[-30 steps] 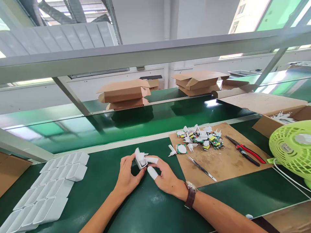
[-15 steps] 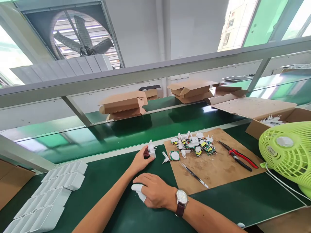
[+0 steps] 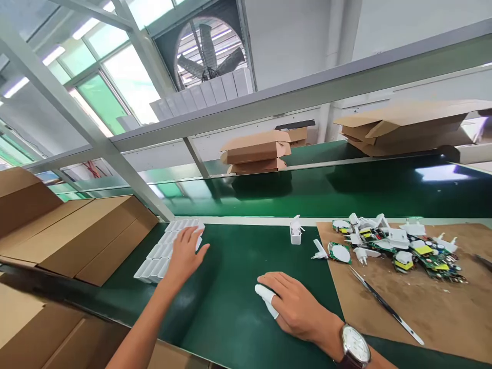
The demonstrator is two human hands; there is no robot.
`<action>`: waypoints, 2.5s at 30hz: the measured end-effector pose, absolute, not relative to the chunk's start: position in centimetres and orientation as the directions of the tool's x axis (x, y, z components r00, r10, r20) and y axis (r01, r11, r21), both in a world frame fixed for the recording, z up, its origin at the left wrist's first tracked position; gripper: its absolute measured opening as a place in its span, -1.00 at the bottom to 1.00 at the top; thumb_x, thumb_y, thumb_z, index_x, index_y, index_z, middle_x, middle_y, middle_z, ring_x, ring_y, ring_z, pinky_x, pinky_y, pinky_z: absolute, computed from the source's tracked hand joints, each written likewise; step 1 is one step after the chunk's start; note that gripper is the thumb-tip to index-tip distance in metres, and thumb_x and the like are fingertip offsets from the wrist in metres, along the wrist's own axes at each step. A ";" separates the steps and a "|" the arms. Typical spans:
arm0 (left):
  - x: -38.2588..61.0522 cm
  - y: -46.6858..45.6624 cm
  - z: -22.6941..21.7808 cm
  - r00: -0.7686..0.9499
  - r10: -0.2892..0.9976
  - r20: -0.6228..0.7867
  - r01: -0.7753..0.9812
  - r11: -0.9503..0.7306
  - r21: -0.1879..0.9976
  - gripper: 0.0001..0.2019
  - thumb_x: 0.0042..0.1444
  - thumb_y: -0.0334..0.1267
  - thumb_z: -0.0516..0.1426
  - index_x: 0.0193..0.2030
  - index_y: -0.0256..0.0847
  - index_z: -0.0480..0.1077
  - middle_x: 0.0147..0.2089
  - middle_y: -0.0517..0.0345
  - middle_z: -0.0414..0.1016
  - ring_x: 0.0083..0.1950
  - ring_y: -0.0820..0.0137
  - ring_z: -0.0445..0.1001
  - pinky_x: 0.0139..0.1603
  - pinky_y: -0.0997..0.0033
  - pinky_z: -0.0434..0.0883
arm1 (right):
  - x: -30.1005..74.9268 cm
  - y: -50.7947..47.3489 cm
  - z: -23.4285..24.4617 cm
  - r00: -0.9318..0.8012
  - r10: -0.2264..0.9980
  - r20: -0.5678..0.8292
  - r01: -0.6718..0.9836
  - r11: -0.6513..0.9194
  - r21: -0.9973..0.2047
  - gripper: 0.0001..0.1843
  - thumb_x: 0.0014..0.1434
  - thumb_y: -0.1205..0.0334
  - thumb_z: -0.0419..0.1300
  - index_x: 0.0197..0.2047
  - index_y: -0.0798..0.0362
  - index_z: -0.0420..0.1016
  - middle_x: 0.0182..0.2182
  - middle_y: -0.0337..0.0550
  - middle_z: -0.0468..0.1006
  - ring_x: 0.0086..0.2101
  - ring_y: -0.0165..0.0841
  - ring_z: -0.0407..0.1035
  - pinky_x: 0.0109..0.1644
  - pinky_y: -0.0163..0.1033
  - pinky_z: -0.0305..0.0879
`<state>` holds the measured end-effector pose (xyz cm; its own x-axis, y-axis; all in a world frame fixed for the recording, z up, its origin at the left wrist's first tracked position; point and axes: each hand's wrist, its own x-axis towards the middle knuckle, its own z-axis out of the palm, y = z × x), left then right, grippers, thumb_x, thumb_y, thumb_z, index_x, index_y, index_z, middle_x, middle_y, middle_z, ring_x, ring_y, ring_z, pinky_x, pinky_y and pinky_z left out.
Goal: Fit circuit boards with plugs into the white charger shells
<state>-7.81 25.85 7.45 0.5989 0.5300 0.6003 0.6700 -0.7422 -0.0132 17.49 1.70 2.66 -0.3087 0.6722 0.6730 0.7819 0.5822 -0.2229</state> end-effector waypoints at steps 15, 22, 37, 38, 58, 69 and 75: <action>1.0 23.2 4.0 0.803 0.344 0.487 0.248 -0.935 0.252 -0.82 0.25 -0.16 0.10 -0.33 -0.12 0.45 0.20 -0.09 0.54 0.15 0.08 0.55 0.09 0.03 0.53 | 30.5 -3.3 7.7 0.262 0.918 0.297 0.955 -0.201 -0.220 -0.51 0.12 0.51 0.04 0.11 0.06 0.43 0.01 0.09 0.55 0.06 -0.03 0.40 0.16 0.13 0.38; 5.5 18.4 2.1 0.802 0.284 0.526 -0.026 -0.863 0.504 -0.94 0.27 -0.31 0.12 -0.24 -0.13 0.42 0.26 -0.08 0.45 0.09 0.25 0.59 0.03 0.29 0.60 | 30.8 -3.8 6.1 0.313 0.932 0.183 0.949 -0.301 -0.089 -0.60 -0.01 0.59 0.03 -0.14 0.12 0.47 -0.08 0.14 0.56 -0.06 -0.06 0.43 0.06 0.03 0.41; 3.8 18.2 1.3 0.724 0.361 0.587 0.055 -0.879 0.473 -0.95 0.20 -0.30 0.22 -0.19 -0.11 0.46 0.24 -0.05 0.47 0.10 0.19 0.58 0.11 0.14 0.56 | 23.8 4.1 8.6 0.096 0.990 0.106 0.847 -0.025 -0.530 -0.73 0.23 0.18 0.29 0.00 0.00 0.56 -0.16 -0.08 0.61 -0.20 -0.22 0.49 -0.07 -0.13 0.43; 3.7 18.3 1.2 0.722 0.363 0.589 0.063 -0.882 0.466 -0.95 0.21 -0.30 0.22 -0.18 -0.11 0.47 0.25 -0.05 0.47 0.10 0.19 0.57 0.11 0.13 0.56 | 23.4 4.4 8.0 0.115 0.986 0.118 0.866 -0.041 -0.499 -0.73 0.25 0.18 0.27 0.01 0.02 0.55 -0.13 -0.04 0.59 -0.17 -0.18 0.49 -0.05 -0.10 0.42; 2.4 18.1 2.1 0.775 0.530 0.345 0.167 -0.697 0.697 -0.35 0.17 -0.13 0.31 0.34 -0.05 0.16 0.29 -0.07 0.39 0.25 0.10 0.49 0.27 0.00 0.49 | 21.5 1.5 3.8 -0.026 0.923 0.384 0.902 0.187 -0.389 -0.55 0.13 0.49 0.17 0.09 0.06 0.34 -0.12 0.03 0.51 -0.16 -0.12 0.38 -0.10 0.04 0.49; 2.0 17.9 1.3 0.775 0.429 0.463 0.075 -0.791 0.607 -0.34 0.24 -0.20 0.26 0.41 0.00 0.10 0.24 -0.01 0.52 0.22 0.19 0.56 0.25 0.10 0.52 | 19.8 0.9 5.8 0.047 0.685 0.727 0.858 0.345 -0.381 -0.37 0.23 0.50 0.16 0.33 0.01 0.19 0.09 0.10 0.46 0.06 -0.11 0.40 0.07 0.11 0.52; 1.8 17.7 1.7 0.779 0.295 0.553 0.002 -0.884 0.468 -0.31 0.31 -0.29 0.19 0.49 -0.03 0.00 0.30 -0.07 0.48 0.34 0.18 0.43 0.31 0.06 0.46 | 19.2 0.9 5.2 -0.032 0.696 0.718 0.891 0.345 -0.295 -0.42 0.24 0.53 0.12 0.30 0.03 0.22 0.10 0.11 0.50 0.06 -0.09 0.43 0.09 0.17 0.53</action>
